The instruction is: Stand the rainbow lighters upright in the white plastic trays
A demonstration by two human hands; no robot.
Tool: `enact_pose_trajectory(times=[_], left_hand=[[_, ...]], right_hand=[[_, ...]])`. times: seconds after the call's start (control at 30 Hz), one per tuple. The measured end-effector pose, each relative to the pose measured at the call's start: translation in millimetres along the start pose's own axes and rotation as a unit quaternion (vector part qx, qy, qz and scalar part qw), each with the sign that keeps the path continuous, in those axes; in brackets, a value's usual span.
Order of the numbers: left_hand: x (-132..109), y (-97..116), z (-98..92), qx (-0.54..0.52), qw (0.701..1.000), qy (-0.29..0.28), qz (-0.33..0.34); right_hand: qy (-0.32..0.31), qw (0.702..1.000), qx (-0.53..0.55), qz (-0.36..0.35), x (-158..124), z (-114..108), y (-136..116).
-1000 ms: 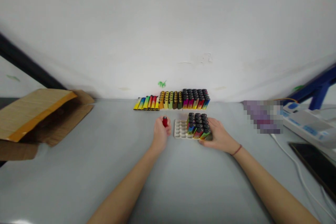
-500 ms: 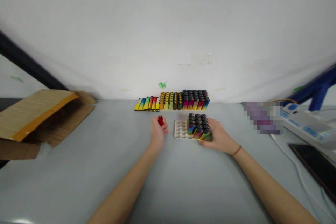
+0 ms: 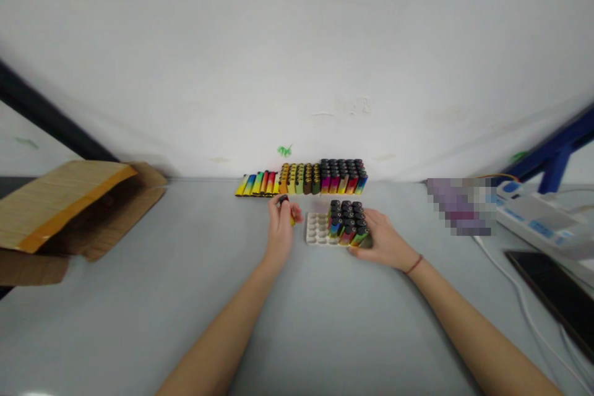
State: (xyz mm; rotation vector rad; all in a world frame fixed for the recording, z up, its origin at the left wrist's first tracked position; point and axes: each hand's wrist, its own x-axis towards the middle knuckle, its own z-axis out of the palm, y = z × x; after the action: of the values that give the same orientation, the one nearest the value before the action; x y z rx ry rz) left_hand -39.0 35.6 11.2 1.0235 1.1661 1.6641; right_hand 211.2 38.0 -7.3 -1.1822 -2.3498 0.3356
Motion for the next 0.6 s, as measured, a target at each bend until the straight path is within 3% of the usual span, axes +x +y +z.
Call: enact_pose_trajectory(times=[0.2,0.47,0.6], left_hand=[[-2.4,3.6,-6.2,0.16,0.979,-0.006,0.126],[-18.4,22.5,-3.7,0.203,0.949,-0.18,0.16],[-22.6,25.1,1.5,0.239,0.929,-0.228,0.168]], right_hand=[[-0.003,1.0,-0.001,-0.002,0.3,-0.3,0.2],[-0.005,1.0,-0.003,-0.002,0.8,-1.0,-2.0],[-0.008,1.0,0.003,-0.005,1.4,-1.4,-2.5]])
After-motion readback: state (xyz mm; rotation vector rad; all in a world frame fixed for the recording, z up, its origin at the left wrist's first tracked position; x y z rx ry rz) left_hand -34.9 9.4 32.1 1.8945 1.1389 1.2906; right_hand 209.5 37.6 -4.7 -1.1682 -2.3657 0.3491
